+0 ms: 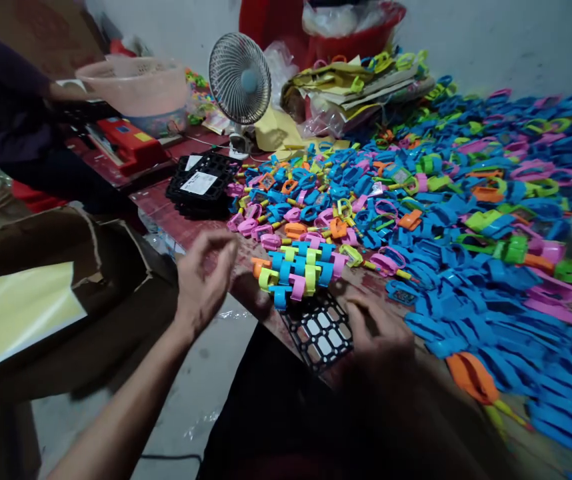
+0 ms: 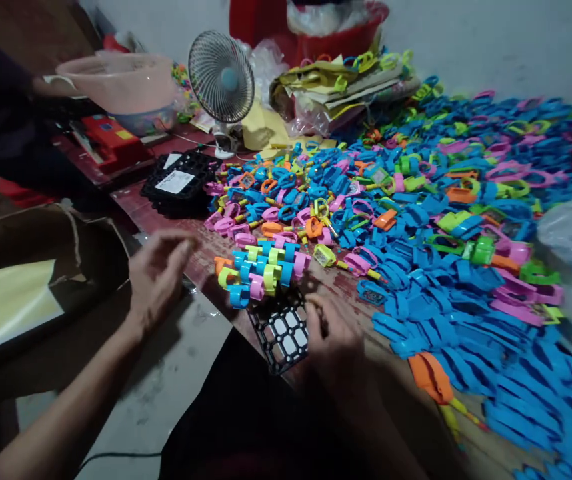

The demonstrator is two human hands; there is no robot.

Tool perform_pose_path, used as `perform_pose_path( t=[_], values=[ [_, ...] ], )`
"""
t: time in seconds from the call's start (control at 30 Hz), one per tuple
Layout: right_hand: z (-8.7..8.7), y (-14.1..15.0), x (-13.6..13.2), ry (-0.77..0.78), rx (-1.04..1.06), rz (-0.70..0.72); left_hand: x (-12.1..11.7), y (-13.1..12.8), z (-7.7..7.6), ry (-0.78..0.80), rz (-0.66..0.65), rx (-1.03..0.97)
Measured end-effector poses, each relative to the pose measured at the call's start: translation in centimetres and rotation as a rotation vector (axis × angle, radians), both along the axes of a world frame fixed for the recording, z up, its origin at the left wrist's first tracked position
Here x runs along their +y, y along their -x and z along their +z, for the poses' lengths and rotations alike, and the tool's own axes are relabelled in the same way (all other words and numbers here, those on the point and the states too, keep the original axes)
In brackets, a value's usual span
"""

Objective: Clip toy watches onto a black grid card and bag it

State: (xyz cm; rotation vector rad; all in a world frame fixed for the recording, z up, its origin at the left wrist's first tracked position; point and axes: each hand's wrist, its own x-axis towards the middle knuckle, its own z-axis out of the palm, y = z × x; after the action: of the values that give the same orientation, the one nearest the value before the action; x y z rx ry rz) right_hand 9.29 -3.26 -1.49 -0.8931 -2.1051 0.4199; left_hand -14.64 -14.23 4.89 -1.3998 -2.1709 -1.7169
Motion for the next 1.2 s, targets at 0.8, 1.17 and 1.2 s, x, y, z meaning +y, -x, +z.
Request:
perform_pose_path(
  t=[0.8, 1.17, 1.2],
  values=[
    [-3.7, 8.5, -6.0, 0.072, -0.282, -0.018, 1.0, -3.0, -7.5, -0.041, -0.323, 0.298],
    [-2.9, -1.9, -4.9, -0.092, -0.104, -0.022, -1.3, -6.9, -12.2, 0.116, -0.117, -0.288],
    [-3.2, -2.6, -4.5, -0.096, -0.131, -0.027, -1.3, -6.7, -12.5, 0.157, -0.097, -0.233]
  ],
)
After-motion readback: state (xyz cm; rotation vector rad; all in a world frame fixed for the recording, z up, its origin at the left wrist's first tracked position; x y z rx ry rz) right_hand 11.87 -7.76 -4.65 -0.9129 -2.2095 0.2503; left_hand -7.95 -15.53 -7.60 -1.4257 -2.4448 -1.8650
